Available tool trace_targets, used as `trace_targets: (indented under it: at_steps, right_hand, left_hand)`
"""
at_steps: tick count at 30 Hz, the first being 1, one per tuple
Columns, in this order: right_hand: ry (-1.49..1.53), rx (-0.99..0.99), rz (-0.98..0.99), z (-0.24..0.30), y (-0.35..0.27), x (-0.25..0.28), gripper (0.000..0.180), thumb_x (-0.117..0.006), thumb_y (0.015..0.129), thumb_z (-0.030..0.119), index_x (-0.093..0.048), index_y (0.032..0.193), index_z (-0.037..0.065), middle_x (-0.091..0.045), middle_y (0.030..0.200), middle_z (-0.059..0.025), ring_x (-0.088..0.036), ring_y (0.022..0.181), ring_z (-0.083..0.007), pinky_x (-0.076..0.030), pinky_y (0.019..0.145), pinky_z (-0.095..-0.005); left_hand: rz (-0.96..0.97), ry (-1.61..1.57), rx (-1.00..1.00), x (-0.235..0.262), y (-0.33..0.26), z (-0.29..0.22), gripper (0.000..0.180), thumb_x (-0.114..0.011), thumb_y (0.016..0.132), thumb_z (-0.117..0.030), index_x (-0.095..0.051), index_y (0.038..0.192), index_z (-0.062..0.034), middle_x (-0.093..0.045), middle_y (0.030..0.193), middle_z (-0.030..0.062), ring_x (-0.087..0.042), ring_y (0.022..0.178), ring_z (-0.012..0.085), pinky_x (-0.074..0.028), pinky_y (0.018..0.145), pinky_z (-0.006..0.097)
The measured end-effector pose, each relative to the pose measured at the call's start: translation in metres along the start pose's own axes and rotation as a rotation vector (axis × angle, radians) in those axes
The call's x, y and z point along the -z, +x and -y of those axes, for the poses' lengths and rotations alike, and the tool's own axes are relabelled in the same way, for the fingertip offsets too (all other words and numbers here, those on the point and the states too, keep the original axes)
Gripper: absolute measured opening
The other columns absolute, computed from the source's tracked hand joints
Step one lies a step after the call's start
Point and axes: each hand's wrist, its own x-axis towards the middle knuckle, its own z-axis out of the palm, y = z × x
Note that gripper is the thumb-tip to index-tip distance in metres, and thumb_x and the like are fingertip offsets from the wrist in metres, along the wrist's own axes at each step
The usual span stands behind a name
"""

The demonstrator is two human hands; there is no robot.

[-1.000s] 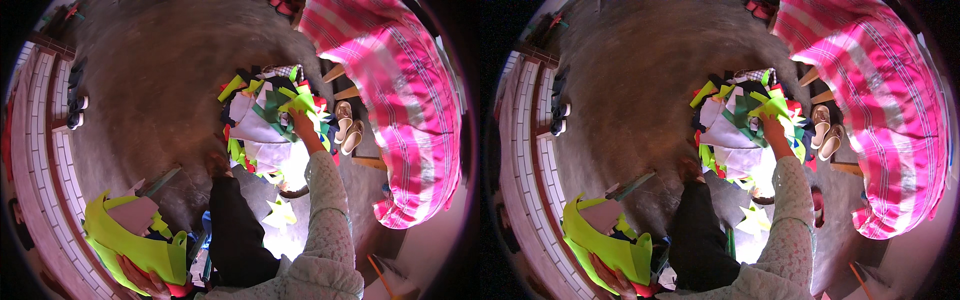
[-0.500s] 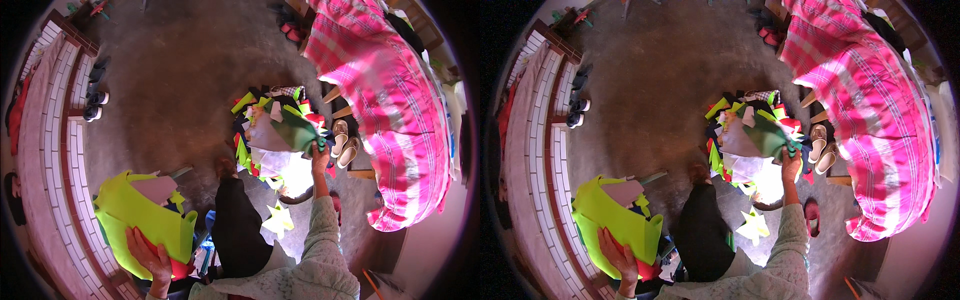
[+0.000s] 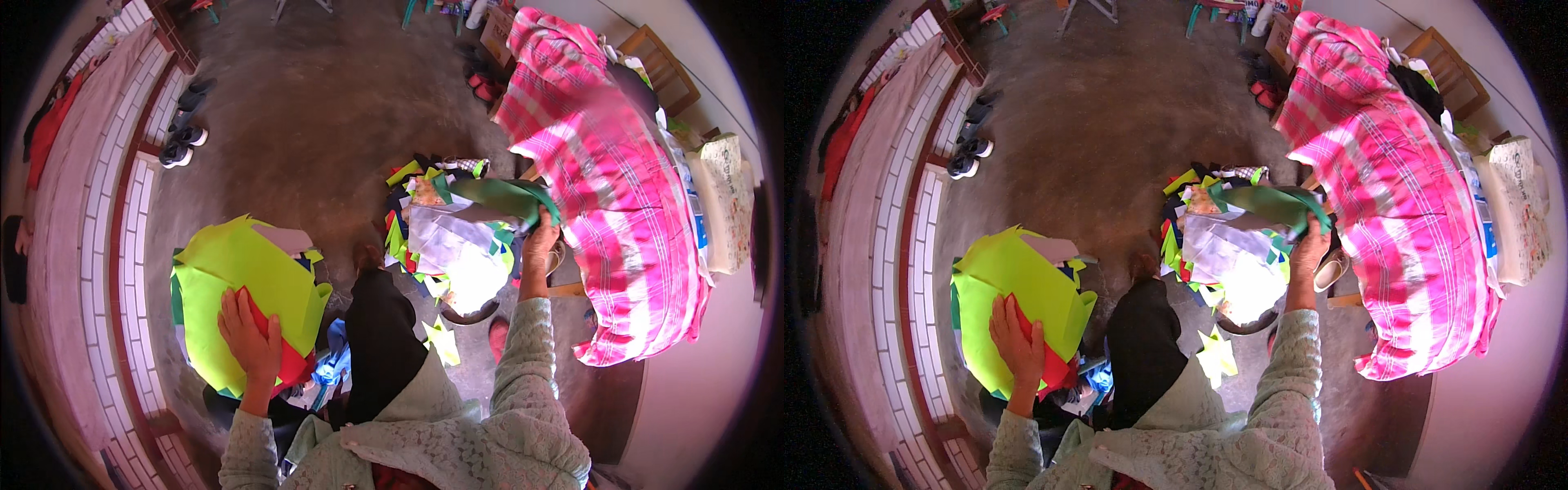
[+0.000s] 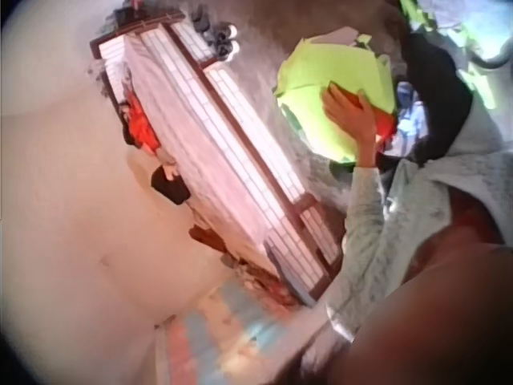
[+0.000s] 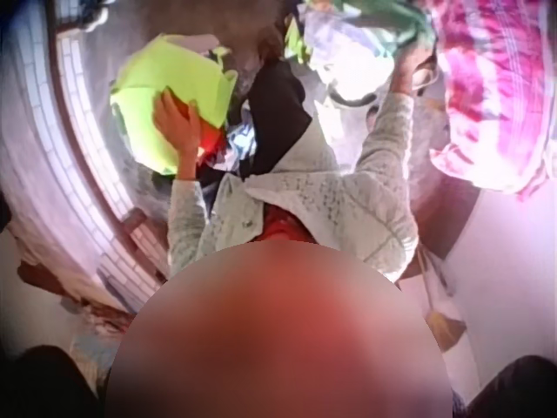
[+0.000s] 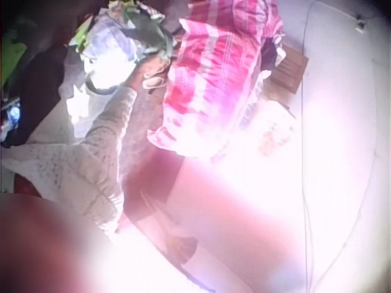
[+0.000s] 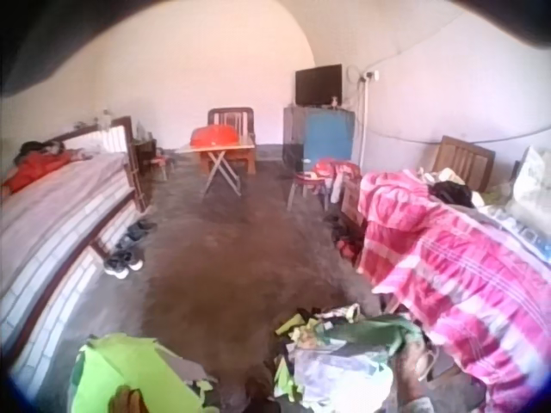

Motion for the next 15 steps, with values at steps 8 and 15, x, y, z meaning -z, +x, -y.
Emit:
trace_targets:
  at_steps: [8, 15]
  right_hand:
    - [0.309, -0.202, 0.188, 0.095, -0.039, -0.035, 0.030, -0.060, 0.076, 0.017, -0.058, 0.103, 0.004, -0.063, 0.095, -0.0082, -0.062, 0.084, -0.0224, -0.051, 0.076, -0.0340]
    - [0.124, -0.301, 0.672, 0.112, -0.163, -0.070, 0.038, -0.061, 0.073, 0.018, -0.055, 0.109, 0.007, -0.059, 0.098, -0.0024, -0.059, 0.087, -0.0160, -0.049, 0.077, -0.0297]
  left_hand:
    - [-0.058, -0.051, 0.041, 0.001, -0.007, 0.006, 0.062, -0.059, 0.081, -0.031, -0.038, 0.132, -0.0034, -0.033, 0.141, 0.0209, -0.028, 0.131, 0.0374, -0.018, 0.108, 0.052]
    - [-0.108, -0.119, 0.057, 0.001, -0.010, 0.004, 0.062, -0.060, 0.079, -0.034, -0.042, 0.129, -0.0020, -0.035, 0.139, 0.0204, -0.029, 0.131, 0.0369, -0.018, 0.108, 0.053]
